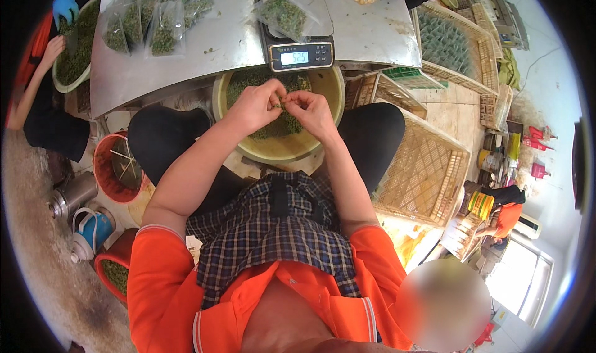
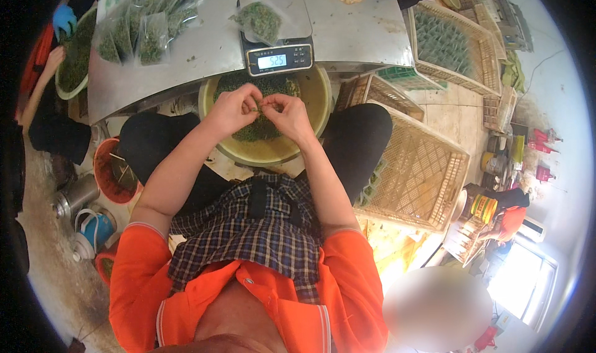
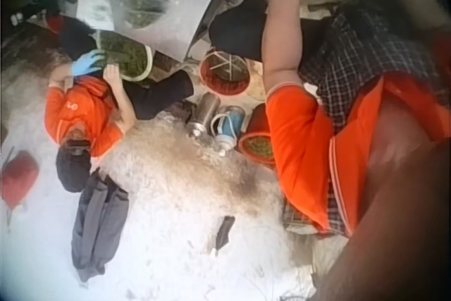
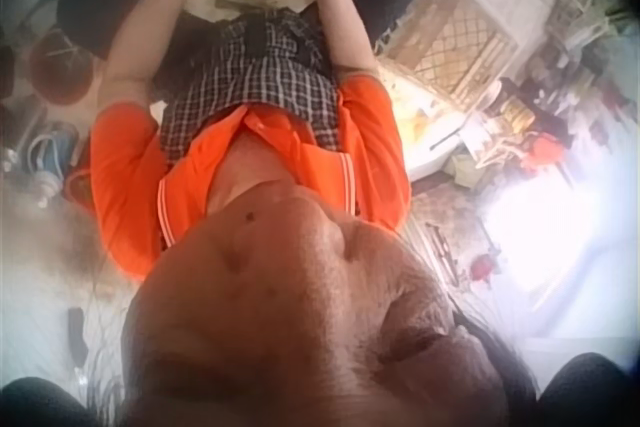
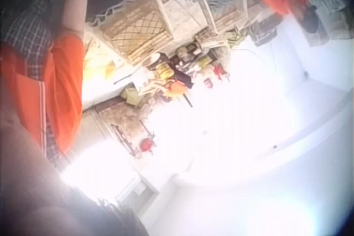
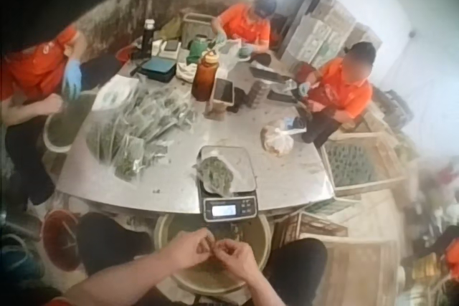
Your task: The person scoops green herbs from a large bowl into small plastic bags placed on a digital scale. They adjust the amount of herbs to reach a target weight, then move the filled bag to a pile on the table. The process is repeated continuously.
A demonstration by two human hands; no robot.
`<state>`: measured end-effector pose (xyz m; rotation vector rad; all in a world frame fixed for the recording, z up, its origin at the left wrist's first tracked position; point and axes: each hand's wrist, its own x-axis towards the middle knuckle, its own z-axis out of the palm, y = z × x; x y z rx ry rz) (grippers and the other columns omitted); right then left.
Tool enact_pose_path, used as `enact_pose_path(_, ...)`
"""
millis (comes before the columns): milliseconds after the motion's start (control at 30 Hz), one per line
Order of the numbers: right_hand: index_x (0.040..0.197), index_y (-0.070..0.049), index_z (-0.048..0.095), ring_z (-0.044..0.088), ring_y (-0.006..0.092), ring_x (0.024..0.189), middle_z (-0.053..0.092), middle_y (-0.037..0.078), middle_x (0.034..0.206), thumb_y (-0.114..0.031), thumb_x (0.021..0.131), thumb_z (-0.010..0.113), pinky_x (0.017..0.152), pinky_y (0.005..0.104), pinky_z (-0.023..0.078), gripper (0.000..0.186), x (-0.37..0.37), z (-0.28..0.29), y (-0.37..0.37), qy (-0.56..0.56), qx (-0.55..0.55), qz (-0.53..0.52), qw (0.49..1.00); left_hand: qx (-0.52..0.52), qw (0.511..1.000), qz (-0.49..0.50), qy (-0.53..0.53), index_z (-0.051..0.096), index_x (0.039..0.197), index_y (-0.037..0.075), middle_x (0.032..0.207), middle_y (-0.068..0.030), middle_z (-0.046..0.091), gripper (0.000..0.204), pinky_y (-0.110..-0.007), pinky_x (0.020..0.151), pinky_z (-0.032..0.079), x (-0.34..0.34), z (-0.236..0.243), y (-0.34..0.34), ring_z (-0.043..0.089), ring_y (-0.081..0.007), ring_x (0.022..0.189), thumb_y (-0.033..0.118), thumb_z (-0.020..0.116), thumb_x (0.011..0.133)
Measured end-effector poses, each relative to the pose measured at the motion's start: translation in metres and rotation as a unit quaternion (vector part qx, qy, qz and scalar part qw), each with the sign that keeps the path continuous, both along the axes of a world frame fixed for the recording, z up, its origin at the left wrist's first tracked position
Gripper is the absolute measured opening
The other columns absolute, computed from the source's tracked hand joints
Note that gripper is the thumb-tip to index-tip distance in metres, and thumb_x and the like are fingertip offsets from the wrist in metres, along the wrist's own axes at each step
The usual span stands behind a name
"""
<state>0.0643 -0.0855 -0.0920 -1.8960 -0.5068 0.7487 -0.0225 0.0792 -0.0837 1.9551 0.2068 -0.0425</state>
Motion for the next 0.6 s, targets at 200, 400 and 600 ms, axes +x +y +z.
enact_pose_path(200,0.093,0.001,0.068,0.056,0.0065,0.06,0.065,0.002,0.075,-0.007,0.084,0.063,0.053,0.0215,0.045,0.013,0.036,0.02,0.003,-0.034,0.072,-0.109,0.991,0.04,0.997,-0.061,0.003,0.062,0.081,0.002,0.07,-0.0077,0.063,0.012,-0.031,0.063,0.051,-0.002,-0.006,0.003,0.063,-0.0177,0.065,0.003,0.069,0.071)
enact_pose_path(400,0.107,0.009,0.063,0.064,0.0117,0.072,0.069,0.011,0.088,0.0,0.087,0.056,0.063,0.0229,0.051,0.023,0.07,0.057,0.059,-0.17,0.075,-0.147,0.972,0.021,0.998,-0.047,0.025,0.062,0.085,0.002,0.074,-0.0079,0.064,0.015,-0.031,0.065,0.051,0.001,-0.014,0.002,0.063,-0.0165,0.069,0.002,0.069,0.072)
enact_pose_path(600,0.112,0.012,0.058,0.065,0.0207,0.095,0.064,0.015,0.107,0.008,0.089,0.049,0.073,0.0278,0.055,0.026,0.057,0.051,0.036,0.001,0.226,-0.177,0.958,0.068,0.995,-0.037,-0.061,0.065,0.099,0.004,0.095,-0.0115,0.068,0.026,-0.035,0.077,0.052,0.001,-0.022,0.002,0.066,-0.0246,0.086,0.002,0.069,0.074)
